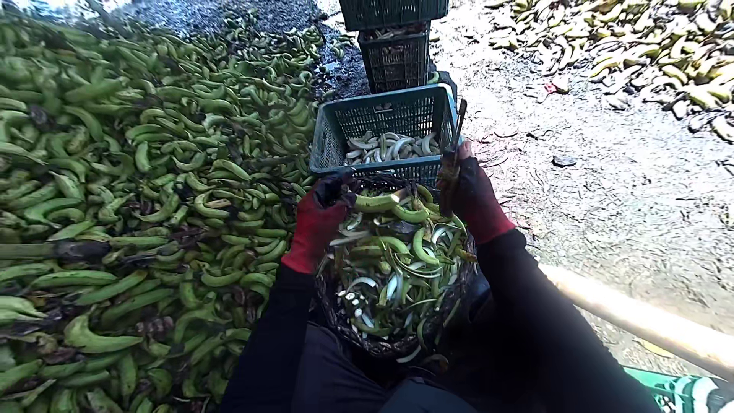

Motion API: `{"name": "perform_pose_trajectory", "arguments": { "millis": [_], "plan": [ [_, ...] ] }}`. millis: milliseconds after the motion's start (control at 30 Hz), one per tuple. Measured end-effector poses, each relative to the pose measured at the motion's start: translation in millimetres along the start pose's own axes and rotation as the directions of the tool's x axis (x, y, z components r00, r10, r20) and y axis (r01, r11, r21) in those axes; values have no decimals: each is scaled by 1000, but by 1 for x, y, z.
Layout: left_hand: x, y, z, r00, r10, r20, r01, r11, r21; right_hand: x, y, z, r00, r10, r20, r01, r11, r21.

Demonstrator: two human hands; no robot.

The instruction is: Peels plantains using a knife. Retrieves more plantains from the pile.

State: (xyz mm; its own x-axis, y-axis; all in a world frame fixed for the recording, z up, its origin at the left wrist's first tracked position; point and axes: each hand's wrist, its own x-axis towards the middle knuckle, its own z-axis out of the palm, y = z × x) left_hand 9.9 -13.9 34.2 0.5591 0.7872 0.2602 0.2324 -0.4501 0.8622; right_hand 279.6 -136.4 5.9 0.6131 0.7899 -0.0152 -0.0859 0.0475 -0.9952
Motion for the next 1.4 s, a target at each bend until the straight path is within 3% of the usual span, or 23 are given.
{"name": "perform_pose_trajectory", "arguments": {
  "millis": [67, 100, 167, 233, 267, 367, 467, 533, 600, 667, 767, 833, 900, 1000, 1067, 1133, 1167, 1233, 1267, 1333, 1367, 1400],
  "plan": [
    [-1, 25, -22, 993, 91, -76, -106, 969, -222, 2, 6, 7, 997, 2, 73, 0, 999, -36],
    [-7, 31, -23, 995, 48, -86, -76, 927, -368, 1, 9, 13, 995, 11, 100, -8, 1000, -29],
    [-26, 28, -7, 985, -167, -36, 101, 740, -664, -2, 16, 27, 982, 45, 183, -51, 998, 25],
    [-29, 10, 13, 942, -323, 88, 260, 544, -798, -13, 23, 41, 956, 50, 289, -33, 997, -64],
    [-28, -4, 20, 920, -378, 107, 311, 533, -787, -19, 27, 46, 929, 47, 368, 9, 989, -150],
    [-31, -38, 25, 857, -513, 38, 450, 713, -538, -26, 47, 64, 848, 90, 521, 203, 854, -479],
    [-25, -53, 25, 871, -484, 84, 438, 686, -581, -27, 58, 75, 761, 80, 644, 421, 694, -584],
    [-26, -54, 23, 889, -446, 105, 396, 633, -665, -30, 49, 79, 722, 85, 686, 460, 682, -568],
    [-32, -51, 25, 891, -446, 83, 375, 621, -689, -32, 48, 82, 741, 62, 669, 476, 654, -588],
    [-42, -45, 33, 866, -493, 80, 421, 635, -647, -31, 52, 84, 816, -17, 578, 480, 576, -662],
    [-54, -44, 52, 817, -572, 77, 523, 677, -518, -11, 59, 83, 933, -215, 289, 352, 374, -858],
    [-61, -49, 53, 860, -509, 48, 495, 807, -321, 4, 47, 74, 975, -194, 107, 182, 424, -887],
    [-62, -60, 48, 885, -466, 13, 453, 853, -260, 6, 35, 66, 991, -104, 82, 126, 555, -822],
    [-43, -74, 41, 902, -425, -72, 347, 815, -465, -21, 42, 65, 944, 94, 315, 155, 717, -680],
    [-27, -68, 37, 895, -390, -215, 265, 855, -446, -45, 51, 69, 883, 130, 452, 208, 754, -623],
    [-13, -62, 41, 852, -404, -332, 186, 827, -530, -54, 45, 73, 825, 131, 549, 286, 740, -608],
    [-15, -60, 42, 868, -389, -309, 178, 825, -537, -53, 42, 73, 820, 110, 562, 329, 713, -620],
    [-39, -48, 46, 924, -358, -130, 231, 798, -557, -41, 41, 73, 849, 31, 527, 403, 607, -685],
    [-48, -44, 51, 929, -370, 8, 287, 705, -648, -32, 42, 74, 879, -31, 477, 416, 541, -731],
    [-56, -41, 62, 873, -360, 328, 460, 390, -798, -13, 41, 73, 935, -175, 310, 356, 431, -829],
    [-58, -41, 67, 837, -363, 410, 527, 331, -783, -5, 38, 71, 952, -198, 232, 296, 420, -858],
    [-60, -41, 70, 829, -388, 403, 545, 392, -741, 0, 34, 68, 965, -184, 186, 251, 446, -859]
  ]
}}
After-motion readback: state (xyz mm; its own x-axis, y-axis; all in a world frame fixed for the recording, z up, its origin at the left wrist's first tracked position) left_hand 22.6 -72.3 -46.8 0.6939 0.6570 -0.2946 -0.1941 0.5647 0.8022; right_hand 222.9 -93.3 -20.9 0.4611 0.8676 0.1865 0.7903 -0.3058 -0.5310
